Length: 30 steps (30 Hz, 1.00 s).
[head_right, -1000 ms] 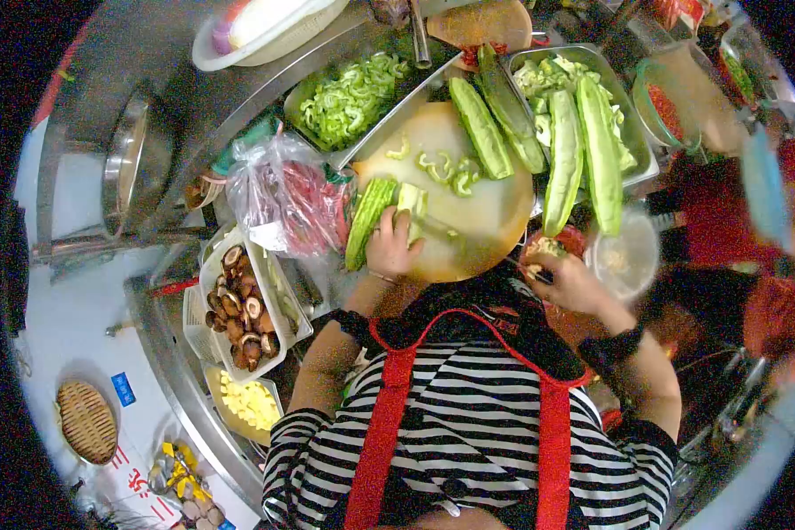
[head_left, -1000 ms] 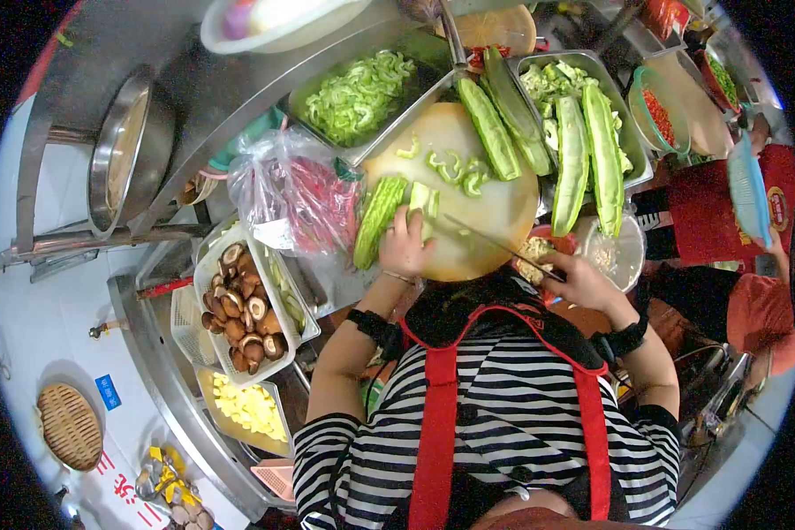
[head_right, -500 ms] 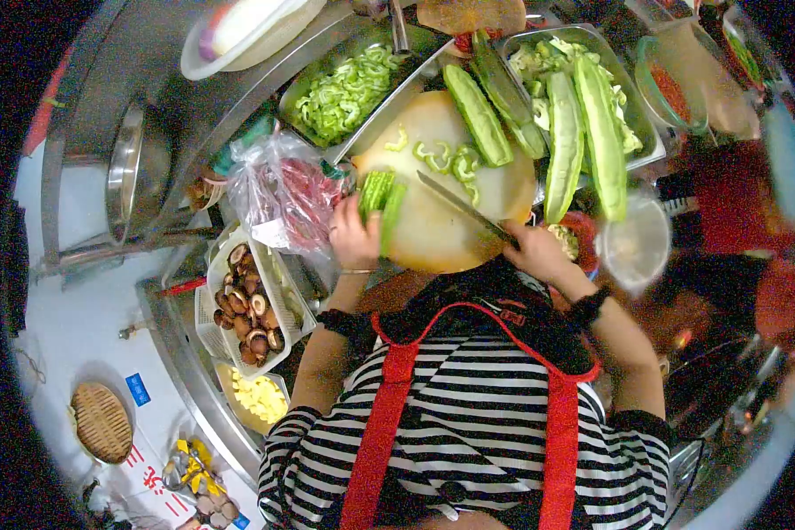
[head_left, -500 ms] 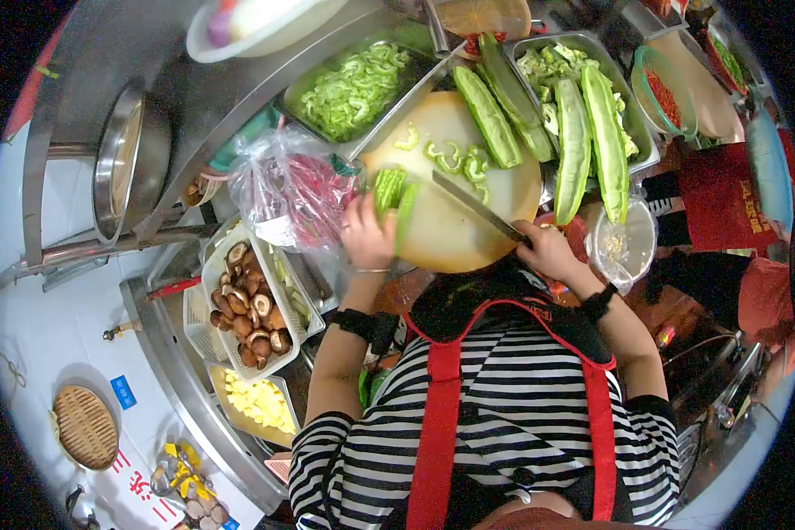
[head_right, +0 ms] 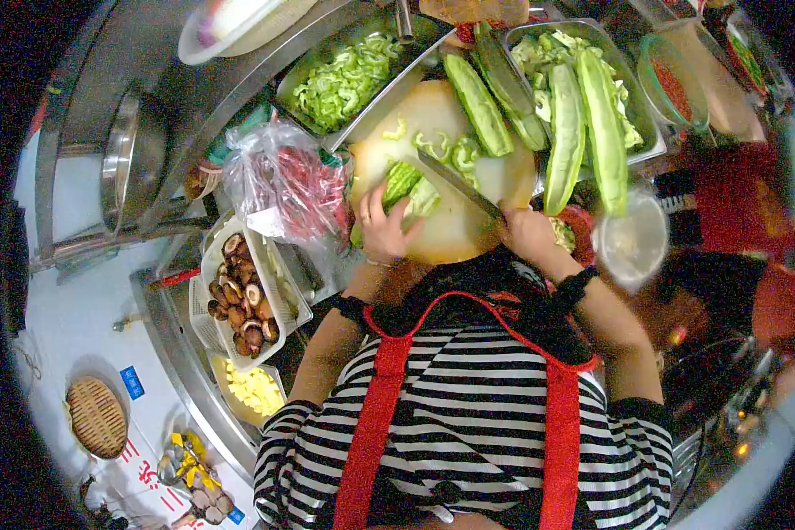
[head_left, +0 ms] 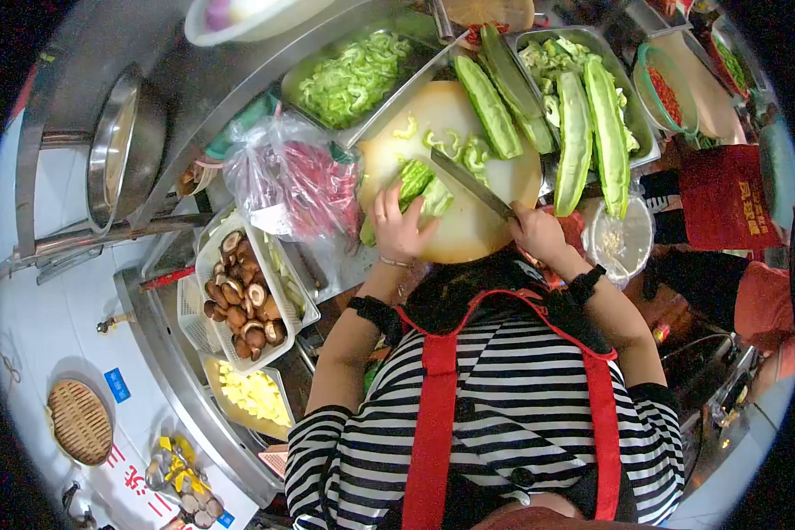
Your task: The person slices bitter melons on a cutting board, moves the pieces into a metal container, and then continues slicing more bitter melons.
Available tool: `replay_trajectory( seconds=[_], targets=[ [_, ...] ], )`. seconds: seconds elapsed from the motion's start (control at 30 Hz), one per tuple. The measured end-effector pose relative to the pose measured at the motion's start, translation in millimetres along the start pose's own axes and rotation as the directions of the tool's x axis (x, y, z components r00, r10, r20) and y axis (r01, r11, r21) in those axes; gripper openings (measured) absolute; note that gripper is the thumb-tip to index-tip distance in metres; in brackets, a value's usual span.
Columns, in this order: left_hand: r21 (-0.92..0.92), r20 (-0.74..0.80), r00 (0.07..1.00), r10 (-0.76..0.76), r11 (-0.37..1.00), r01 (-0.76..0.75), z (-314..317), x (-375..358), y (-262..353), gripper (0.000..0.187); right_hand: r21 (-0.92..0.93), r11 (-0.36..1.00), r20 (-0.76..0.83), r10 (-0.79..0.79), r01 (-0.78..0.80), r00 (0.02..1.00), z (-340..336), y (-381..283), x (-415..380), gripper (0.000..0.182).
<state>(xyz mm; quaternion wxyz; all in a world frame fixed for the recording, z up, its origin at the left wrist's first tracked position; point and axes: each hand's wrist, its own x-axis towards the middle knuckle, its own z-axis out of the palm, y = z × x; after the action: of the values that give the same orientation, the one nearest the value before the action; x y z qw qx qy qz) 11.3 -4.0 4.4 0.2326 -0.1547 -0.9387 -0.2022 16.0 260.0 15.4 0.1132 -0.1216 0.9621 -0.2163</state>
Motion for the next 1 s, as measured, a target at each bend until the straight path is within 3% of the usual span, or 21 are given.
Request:
replay_trajectory(
  seconds=[0.03, 0.1, 0.23, 0.27, 0.3, 0.33, 0.4, 0.43, 0.47, 0.5, 0.57, 0.67, 0.73, 0.83, 0.87, 0.93, 1.0],
  targets=[
    [0.000, 0.001, 1.000, 0.000, 1.000, 0.000, -0.4, -7.7, 2.0, 0.035, -0.008, 1.000, 0.021, 0.002, -0.002, 1.000, 0.3, 0.5, 0.9, 0.025],
    [0.121, 0.262, 0.964, -0.042, 0.993, 0.011, 2.3, -23.4, 0.4, 0.037, -0.015, 1.000, 0.049, 0.022, -0.022, 0.999, -0.7, 0.6, 2.9, 0.025],
    [0.163, 0.292, 0.956, 0.001, 0.985, -0.051, 11.6, -30.0, -7.7, 0.039, -0.046, 0.998, 0.068, 0.056, -0.053, 0.996, -5.7, -4.5, 2.2, 0.024],
    [0.094, 0.363, 0.901, -0.235, 0.972, 0.216, 15.9, -24.7, -10.9, 0.042, -0.047, 0.998, 0.060, 0.054, -0.051, 0.997, -2.9, -1.8, 2.9, 0.024],
    [0.045, 0.449, 0.778, -0.440, 0.880, 0.472, 19.9, -19.0, -13.1, 0.045, -0.028, 0.999, 0.051, 0.045, -0.044, 0.998, 3.8, 4.2, 3.6, 0.023],
    [0.044, 0.448, 0.780, -0.436, 0.882, 0.468, 7.7, -3.1, -9.8, 0.045, -0.007, 0.999, 0.043, 0.039, -0.039, 0.998, 6.2, 6.5, 3.8, 0.021],
    [0.056, 0.563, 0.584, -0.585, 0.732, 0.679, -20.2, 23.9, -11.3, 0.040, -0.012, 0.999, 0.068, 0.037, -0.037, 0.997, 6.2, 8.8, 4.3, 0.021],
    [0.056, 0.563, 0.585, -0.584, 0.733, 0.678, -17.2, 22.8, -18.9, 0.040, -0.018, 0.999, 0.094, 0.032, -0.031, 0.995, 5.0, 9.0, 5.3, 0.022],
    [0.008, 0.326, 0.860, -0.392, 0.911, 0.412, -9.1, 16.8, -29.7, 0.040, -0.016, 0.999, 0.092, 0.032, -0.030, 0.995, 3.2, 8.3, 6.4, 0.022],
    [0.047, 0.063, 0.993, -0.105, 0.994, 0.102, -0.1, 11.2, -40.7, 0.039, -0.002, 0.999, 0.116, 0.032, -0.032, 0.993, 0.7, 7.4, 7.5, 0.022],
    [0.094, 0.059, 0.995, -0.076, 0.993, 0.070, 11.0, 5.8, -51.9, 0.040, 0.012, 0.999, 0.137, 0.034, -0.036, 0.990, -0.5, 7.1, 8.8, 0.023],
    [-0.073, 0.115, 0.982, -0.149, 0.985, 0.158, 14.5, 1.9, -41.8, 0.041, 0.095, 0.995, 0.138, 0.002, -0.015, 0.990, 0.5, 6.3, 7.9, 0.024],
    [0.018, 0.218, 0.967, -0.131, 0.991, 0.130, 12.3, -0.6, -25.6, 0.043, 0.113, 0.992, -0.013, -0.057, 0.058, 0.998, -2.7, 0.1, 3.3, 0.019],
    [0.011, 0.243, 0.970, -0.027, 1.000, 0.025, 15.7, -5.4, -8.2, 0.046, 0.090, 0.992, -0.057, -0.078, 0.083, 0.995, -7.1, -7.9, 0.6, 0.018],
    [-0.001, 0.166, 0.986, 0.022, 1.000, -0.022, 26.3, -10.6, -10.9, 0.046, 0.089, 0.993, -0.053, -0.078, 0.082, 0.996, -6.4, -10.9, 2.2, 0.018],
    [-0.006, 0.178, 0.984, -0.006, 1.000, 0.008, 25.5, -10.5, -7.1, 0.045, -0.009, 0.999, 0.086, -0.045, 0.046, 0.995, -4.5, -15.0, 5.1, 0.020],
    [-0.011, 0.190, 0.981, -0.031, 0.999, 0.034, 24.7, -13.1, -5.1, 0.044, -0.057, 0.995, 0.086, -0.071, 0.076, 0.994, 11.5, -10.6, 11.9, 0.017]
  ],
)
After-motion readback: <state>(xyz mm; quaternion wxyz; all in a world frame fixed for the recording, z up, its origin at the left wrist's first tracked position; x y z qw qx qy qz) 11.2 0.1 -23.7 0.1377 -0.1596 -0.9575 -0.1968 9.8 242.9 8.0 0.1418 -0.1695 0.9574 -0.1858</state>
